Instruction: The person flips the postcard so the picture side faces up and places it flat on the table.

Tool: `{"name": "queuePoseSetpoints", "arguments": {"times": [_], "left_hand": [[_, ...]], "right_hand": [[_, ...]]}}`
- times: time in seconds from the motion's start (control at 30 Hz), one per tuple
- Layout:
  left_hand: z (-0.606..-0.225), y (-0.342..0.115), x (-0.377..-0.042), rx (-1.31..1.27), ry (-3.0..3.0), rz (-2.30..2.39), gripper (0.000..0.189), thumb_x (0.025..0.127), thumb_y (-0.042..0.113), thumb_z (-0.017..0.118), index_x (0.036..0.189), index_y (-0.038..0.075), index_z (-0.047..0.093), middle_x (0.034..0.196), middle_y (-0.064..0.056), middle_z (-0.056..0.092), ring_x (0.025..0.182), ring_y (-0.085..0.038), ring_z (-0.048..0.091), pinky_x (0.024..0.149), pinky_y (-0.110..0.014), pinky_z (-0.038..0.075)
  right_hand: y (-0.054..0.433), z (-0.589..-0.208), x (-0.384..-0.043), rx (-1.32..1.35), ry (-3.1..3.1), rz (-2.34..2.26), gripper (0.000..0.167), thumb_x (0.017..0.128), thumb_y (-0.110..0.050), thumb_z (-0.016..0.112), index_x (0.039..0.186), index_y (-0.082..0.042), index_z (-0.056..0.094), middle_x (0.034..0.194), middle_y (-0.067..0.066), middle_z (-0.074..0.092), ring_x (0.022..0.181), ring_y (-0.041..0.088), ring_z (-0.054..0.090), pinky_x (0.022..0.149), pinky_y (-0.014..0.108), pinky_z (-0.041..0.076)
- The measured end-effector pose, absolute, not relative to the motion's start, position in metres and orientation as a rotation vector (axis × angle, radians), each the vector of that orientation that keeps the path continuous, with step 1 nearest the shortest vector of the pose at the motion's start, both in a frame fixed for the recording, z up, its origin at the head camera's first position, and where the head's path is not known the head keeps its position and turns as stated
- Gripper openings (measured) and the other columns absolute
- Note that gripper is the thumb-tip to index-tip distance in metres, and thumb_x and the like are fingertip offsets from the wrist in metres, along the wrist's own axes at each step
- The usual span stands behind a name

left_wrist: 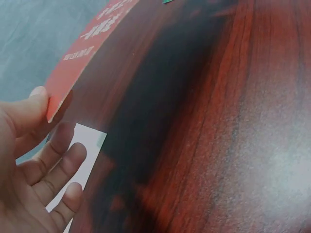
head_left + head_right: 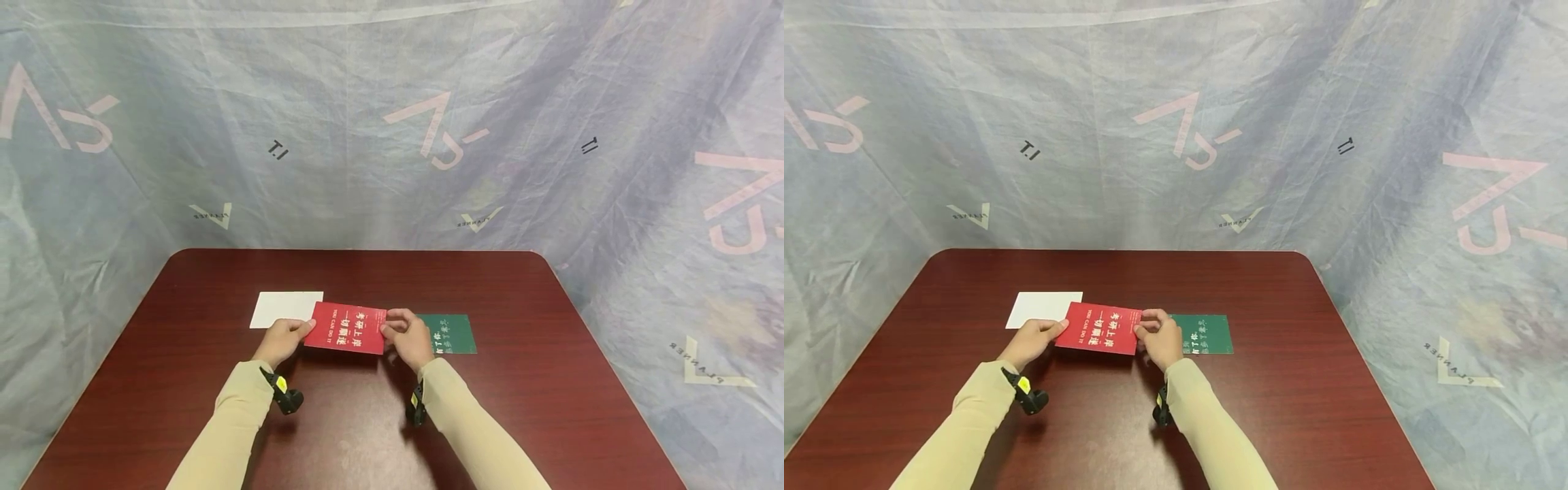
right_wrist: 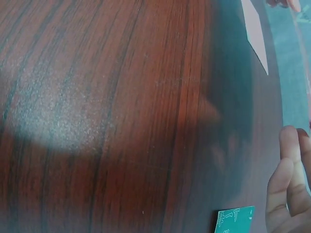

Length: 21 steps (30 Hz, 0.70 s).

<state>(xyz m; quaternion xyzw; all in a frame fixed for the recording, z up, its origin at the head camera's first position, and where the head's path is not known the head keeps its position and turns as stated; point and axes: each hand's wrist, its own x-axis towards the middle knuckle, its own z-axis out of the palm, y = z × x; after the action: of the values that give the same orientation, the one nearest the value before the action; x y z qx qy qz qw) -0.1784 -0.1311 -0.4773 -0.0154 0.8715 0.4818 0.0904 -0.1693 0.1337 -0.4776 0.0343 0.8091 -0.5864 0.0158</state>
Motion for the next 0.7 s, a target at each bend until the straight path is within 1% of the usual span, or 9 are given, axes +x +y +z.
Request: {"name": "queuePoseSetpoints", "arguments": {"times": [0.07, 0.13, 0.27, 0.4, 0.47, 0.53, 0.63, 0.7], "left_hand": [[-0.4774, -0.1304, -0.178, -0.029, 2.611, 1.434, 0.035, 0.104, 0.025, 0.059, 0.104, -0.007, 0.074, 0.094, -0.014, 0.071, 0.096, -0.03, 0.055, 0.082, -0.039, 0.04], [-0.4778, -0.1299, -0.1779, -0.025, 2.626, 1.439, 0.034, 0.104, 0.024, 0.059, 0.103, -0.007, 0.074, 0.093, -0.014, 0.071, 0.096, -0.031, 0.056, 0.083, -0.04, 0.041], [-0.4796, -0.1288, -0.1781, -0.025, 2.651, 1.47, 0.034, 0.104, 0.023, 0.059, 0.102, -0.008, 0.074, 0.094, -0.017, 0.071, 0.099, -0.034, 0.058, 0.09, -0.046, 0.043], [-0.4827, -0.1282, -0.1792, -0.006, 2.675, 1.504, 0.034, 0.104, 0.023, 0.059, 0.104, -0.008, 0.073, 0.1, -0.02, 0.072, 0.106, -0.038, 0.06, 0.1, -0.053, 0.043], [-0.4839, -0.1283, -0.1794, 0.008, 2.681, 1.514, 0.034, 0.104, 0.022, 0.059, 0.103, -0.008, 0.074, 0.101, -0.02, 0.072, 0.106, -0.038, 0.06, 0.1, -0.053, 0.043], [-0.485, -0.1287, -0.1795, 0.026, 2.69, 1.51, 0.032, 0.104, 0.022, 0.06, 0.101, -0.007, 0.074, 0.1, -0.019, 0.072, 0.104, -0.037, 0.06, 0.098, -0.051, 0.044], [-0.4854, -0.1285, -0.1783, 0.061, 2.707, 1.485, 0.03, 0.103, 0.021, 0.061, 0.098, -0.005, 0.075, 0.103, -0.02, 0.071, 0.105, -0.037, 0.061, 0.097, -0.052, 0.045], [-0.4856, -0.1278, -0.1774, 0.084, 2.72, 1.462, 0.029, 0.102, 0.021, 0.062, 0.1, -0.005, 0.076, 0.107, -0.021, 0.071, 0.107, -0.039, 0.061, 0.098, -0.054, 0.045]], "right_hand": [[0.1339, -0.4775, -0.1693, 0.12, 2.52, -1.817, 0.033, 0.094, -0.009, 0.074, 0.124, -0.002, 0.065, 0.105, 0.015, 0.075, 0.078, 0.028, 0.075, 0.076, 0.041, 0.058], [0.1345, -0.4776, -0.1695, 0.114, 2.533, -1.8, 0.031, 0.095, -0.011, 0.073, 0.123, -0.001, 0.066, 0.103, 0.015, 0.076, 0.079, 0.03, 0.075, 0.077, 0.039, 0.057], [0.1362, -0.4781, -0.1698, 0.104, 2.578, -1.722, 0.022, 0.097, -0.018, 0.069, 0.112, -0.002, 0.073, 0.093, 0.013, 0.076, 0.078, 0.031, 0.074, 0.078, 0.034, 0.053], [0.1385, -0.4778, -0.1692, 0.084, 2.596, -1.681, 0.021, 0.099, -0.022, 0.067, 0.103, -0.003, 0.076, 0.088, 0.015, 0.075, 0.079, 0.033, 0.073, 0.075, 0.034, 0.052], [0.1392, -0.4774, -0.1689, 0.073, 2.594, -1.69, 0.021, 0.1, -0.021, 0.066, 0.102, -0.003, 0.076, 0.088, 0.016, 0.074, 0.081, 0.035, 0.073, 0.076, 0.034, 0.051], [0.1398, -0.4771, -0.1691, 0.06, 2.597, -1.703, 0.021, 0.1, -0.021, 0.065, 0.101, -0.003, 0.076, 0.086, 0.015, 0.073, 0.082, 0.037, 0.072, 0.075, 0.034, 0.051], [0.1405, -0.4772, -0.1697, 0.061, 2.608, -1.717, 0.02, 0.101, -0.022, 0.065, 0.1, -0.004, 0.076, 0.082, 0.011, 0.072, 0.079, 0.034, 0.072, 0.074, 0.033, 0.051], [0.1412, -0.4776, -0.1699, 0.06, 2.617, -1.721, 0.02, 0.101, -0.022, 0.065, 0.1, -0.004, 0.076, 0.08, 0.009, 0.072, 0.077, 0.03, 0.071, 0.072, 0.032, 0.051]]}}
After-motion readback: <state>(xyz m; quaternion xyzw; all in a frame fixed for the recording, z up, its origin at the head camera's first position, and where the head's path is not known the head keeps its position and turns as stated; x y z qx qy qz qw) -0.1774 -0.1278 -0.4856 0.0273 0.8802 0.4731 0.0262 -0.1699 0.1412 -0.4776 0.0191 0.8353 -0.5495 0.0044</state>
